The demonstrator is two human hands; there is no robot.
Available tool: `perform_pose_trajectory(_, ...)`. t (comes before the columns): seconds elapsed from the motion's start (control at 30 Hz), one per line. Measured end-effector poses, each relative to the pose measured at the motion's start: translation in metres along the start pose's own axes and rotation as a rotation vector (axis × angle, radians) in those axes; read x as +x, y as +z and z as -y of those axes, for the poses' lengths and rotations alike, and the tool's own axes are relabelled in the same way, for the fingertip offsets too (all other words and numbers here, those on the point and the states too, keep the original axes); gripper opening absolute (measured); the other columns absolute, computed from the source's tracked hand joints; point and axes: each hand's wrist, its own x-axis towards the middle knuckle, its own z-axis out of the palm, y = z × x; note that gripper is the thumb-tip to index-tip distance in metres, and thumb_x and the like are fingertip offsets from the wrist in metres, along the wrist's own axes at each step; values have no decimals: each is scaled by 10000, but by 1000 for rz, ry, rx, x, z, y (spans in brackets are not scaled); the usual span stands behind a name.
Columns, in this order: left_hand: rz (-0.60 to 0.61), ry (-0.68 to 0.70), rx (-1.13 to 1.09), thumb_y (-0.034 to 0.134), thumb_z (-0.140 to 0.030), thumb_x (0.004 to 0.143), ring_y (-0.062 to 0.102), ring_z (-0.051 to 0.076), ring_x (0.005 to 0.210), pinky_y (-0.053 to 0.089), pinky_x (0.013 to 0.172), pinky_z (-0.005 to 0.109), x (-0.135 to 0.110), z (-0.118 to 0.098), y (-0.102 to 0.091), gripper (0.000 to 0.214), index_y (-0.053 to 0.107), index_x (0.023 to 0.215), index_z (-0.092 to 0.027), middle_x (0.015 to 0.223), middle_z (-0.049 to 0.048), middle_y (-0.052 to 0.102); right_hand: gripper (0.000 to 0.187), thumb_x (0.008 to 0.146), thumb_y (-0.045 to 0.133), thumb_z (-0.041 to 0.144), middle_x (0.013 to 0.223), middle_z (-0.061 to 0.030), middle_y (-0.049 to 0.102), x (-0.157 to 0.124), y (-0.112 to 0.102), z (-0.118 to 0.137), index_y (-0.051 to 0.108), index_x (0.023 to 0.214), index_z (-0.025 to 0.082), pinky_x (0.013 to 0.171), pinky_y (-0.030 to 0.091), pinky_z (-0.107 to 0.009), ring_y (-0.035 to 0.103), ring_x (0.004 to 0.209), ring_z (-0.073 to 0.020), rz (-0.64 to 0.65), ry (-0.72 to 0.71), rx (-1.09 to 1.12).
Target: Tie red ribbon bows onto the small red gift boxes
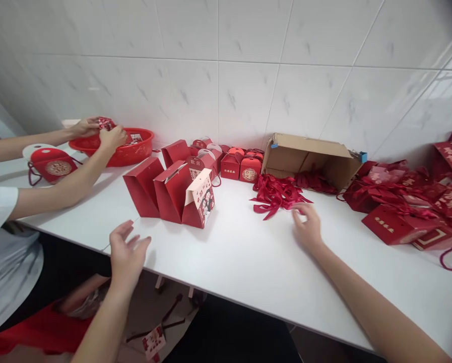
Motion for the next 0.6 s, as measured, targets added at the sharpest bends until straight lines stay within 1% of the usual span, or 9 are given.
perform_pose_trajectory(0.03, -30, -47, -6, 536, -366, 842, 324, 274, 1346, 347, 1102, 437, 18, 1, -4, 520, 333, 1289, -193, 1450, 55, 342, 159, 780, 515, 315, 998, -94, 636, -6, 19, 18, 627, 821, 210, 878, 462, -428, 576, 993, -242, 99, -75, 31)
perform_pose_trajectory(0.07, -16, -74, -16, 488, -370, 869, 311, 276, 1353, 330, 1109, 438, 36, -1, -8, 496, 331, 1299, -176, 1461, 47, 340, 148, 773, 549, 312, 1035, -85, 632, -12, 37, 35, 640, 845, 221, 901, 459, -420, 574, 1017, -236, 188, -140, 58)
perform_pose_trajectory(0.13, 10, -122, -45, 318, -342, 922, 363, 282, 1321, 385, 1053, 440, 70, -8, -13, 430, 357, 1287, -119, 1433, 66, 402, 203, 759, 604, 317, 1155, -79, 597, -20, 70, 68, 648, 942, 238, 950, 440, -409, 544, 1102, -233, 344, -252, 104)
perform_pose_trajectory(0.17, 47, -141, -62, 246, -336, 931, 434, 272, 1268, 423, 1010, 415, 86, -13, -14, 444, 400, 1254, -72, 1376, 80, 477, 274, 782, 591, 326, 1246, -105, 538, -22, 86, 82, 627, 1032, 223, 988, 410, -424, 497, 1172, -242, 429, -297, 115)
perform_pose_trajectory(0.23, 154, -161, -97, 181, -353, 935, 570, 220, 1110, 473, 912, 339, 111, -23, -14, 524, 464, 1191, 7, 1218, 83, 610, 462, 795, 586, 406, 1355, -160, 423, -21, 114, 106, 547, 1192, 174, 1040, 356, -436, 411, 1266, -261, 498, -255, 138)
perform_pose_trajectory(0.33, 310, -167, -144, 182, -394, 937, 640, 167, 948, 484, 818, 286, 129, -32, -7, 577, 482, 1203, 22, 1080, 34, 682, 922, 692, 647, 594, 1465, -220, 258, -19, 148, 128, 299, 1405, 124, 1105, 222, -510, 254, 1374, -316, 616, -82, 153)
perform_pose_trajectory(0.4, 378, -165, -181, 204, -410, 936, 652, 151, 902, 487, 792, 268, 129, -31, -1, 571, 470, 1242, -7, 1065, 3, 692, 1089, 653, 652, 646, 1506, -227, 185, -21, 162, 134, 145, 1463, 123, 1119, 82, -567, 133, 1416, -332, 689, -61, 114)
perform_pose_trajectory(0.47, 400, -167, -220, 212, -398, 938, 656, 142, 883, 491, 785, 255, 126, -24, 6, 558, 464, 1249, -8, 1053, -2, 698, 1116, 664, 638, 649, 1524, -211, 159, -25, 167, 133, 72, 1477, 134, 1117, 14, -575, 68, 1431, -316, 716, -93, 78)
perform_pose_trajectory(0.6, 362, -189, -297, 291, -327, 913, 668, 153, 832, 521, 789, 277, 126, -5, 17, 445, 552, 1085, -11, 919, 18, 731, 1025, 709, 608, 618, 1522, -180, 197, -29, 164, 130, 97, 1475, 168, 1119, 81, -554, 127, 1426, -289, 685, -81, 86)
